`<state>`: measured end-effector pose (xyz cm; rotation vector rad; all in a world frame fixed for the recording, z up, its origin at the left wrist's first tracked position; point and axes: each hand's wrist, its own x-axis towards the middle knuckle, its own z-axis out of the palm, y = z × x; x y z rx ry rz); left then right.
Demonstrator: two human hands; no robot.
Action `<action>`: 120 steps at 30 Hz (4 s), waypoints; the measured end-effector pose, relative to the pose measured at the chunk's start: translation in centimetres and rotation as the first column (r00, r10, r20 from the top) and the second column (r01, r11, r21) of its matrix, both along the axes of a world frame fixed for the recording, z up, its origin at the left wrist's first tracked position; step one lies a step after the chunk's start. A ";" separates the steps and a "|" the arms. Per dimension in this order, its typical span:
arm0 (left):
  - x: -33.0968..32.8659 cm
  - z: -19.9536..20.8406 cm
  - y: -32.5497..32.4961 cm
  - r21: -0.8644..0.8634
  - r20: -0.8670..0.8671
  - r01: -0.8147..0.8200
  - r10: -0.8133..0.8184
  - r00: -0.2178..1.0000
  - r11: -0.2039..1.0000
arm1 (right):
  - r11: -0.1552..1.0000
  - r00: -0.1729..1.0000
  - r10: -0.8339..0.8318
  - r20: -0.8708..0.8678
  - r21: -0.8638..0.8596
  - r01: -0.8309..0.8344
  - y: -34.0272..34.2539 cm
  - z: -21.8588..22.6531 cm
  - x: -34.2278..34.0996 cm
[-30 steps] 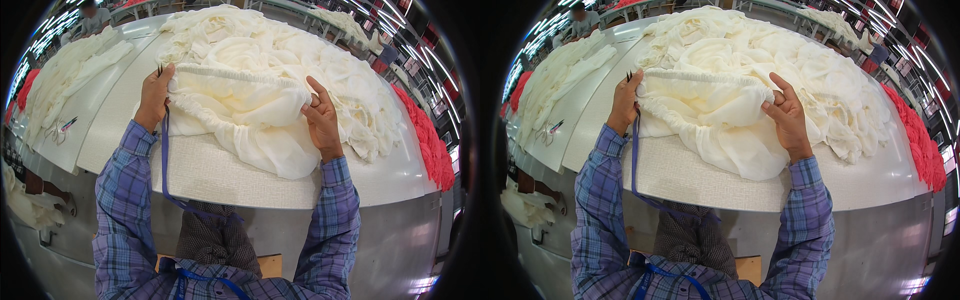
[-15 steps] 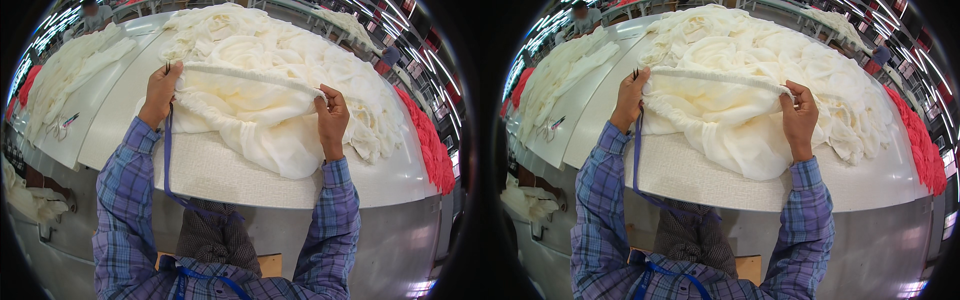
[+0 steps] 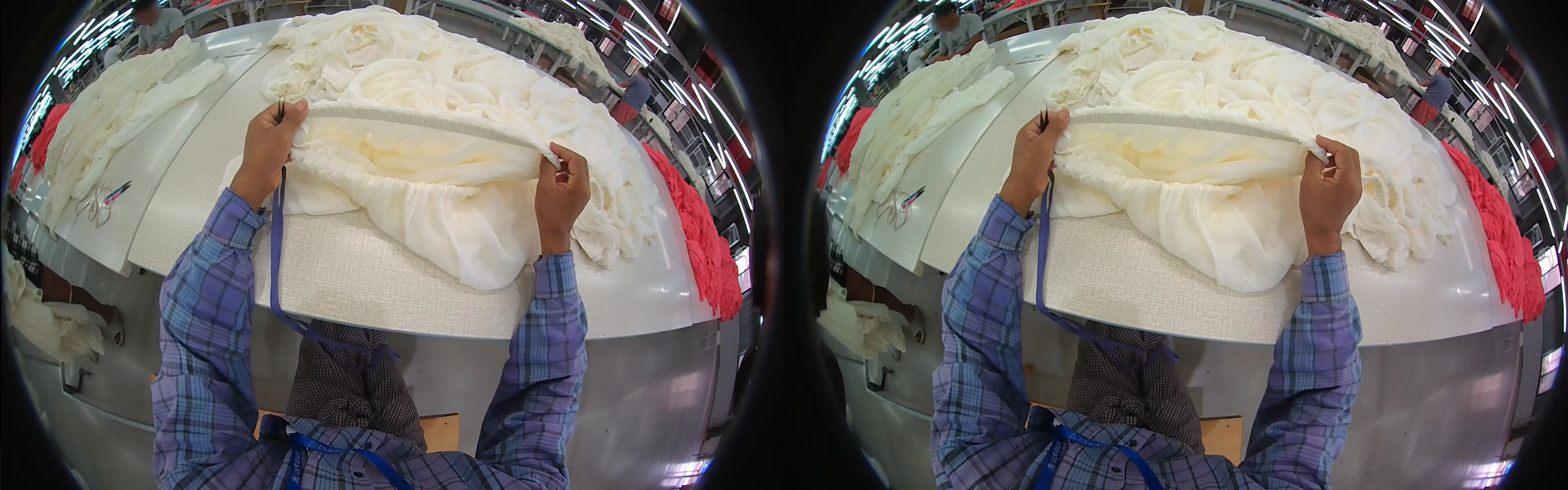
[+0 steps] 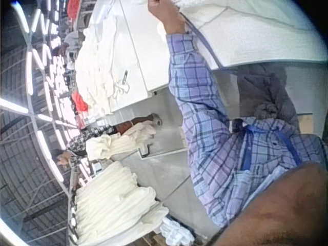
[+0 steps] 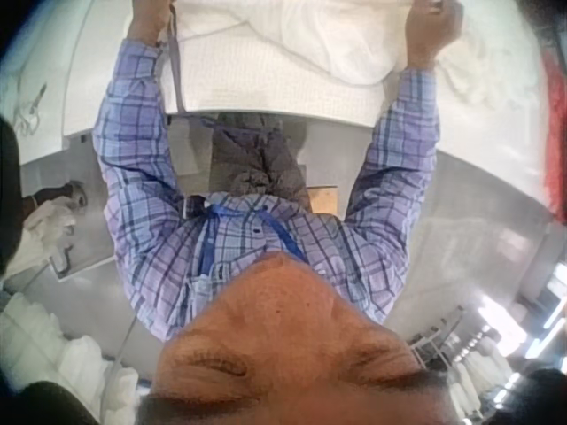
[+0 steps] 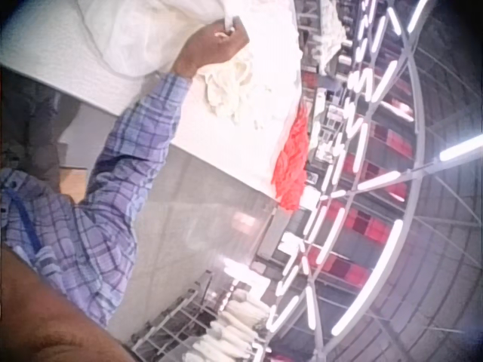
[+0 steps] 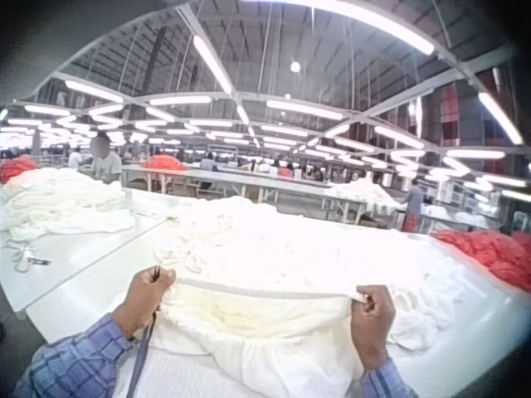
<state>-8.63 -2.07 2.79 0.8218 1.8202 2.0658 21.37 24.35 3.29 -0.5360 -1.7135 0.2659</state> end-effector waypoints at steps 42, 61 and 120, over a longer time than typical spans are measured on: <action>-0.6 -1.7 0.5 -0.089 -0.148 -0.065 0.052 0.988 0.994 | 0.945 0.918 0.280 0.282 0.090 -0.316 -4.1 1.0 -0.8; 0.1 -2.0 0.6 -0.231 -0.382 -0.123 0.026 0.924 0.965 | 0.744 0.365 0.594 0.717 -0.317 -0.588 -11.8 -0.7 -2.0; 1.3 -1.9 0.7 -0.314 -0.628 -0.193 -0.051 0.777 0.930 | 0.921 0.977 0.206 0.055 -0.348 -0.175 -1.2 0.8 2.5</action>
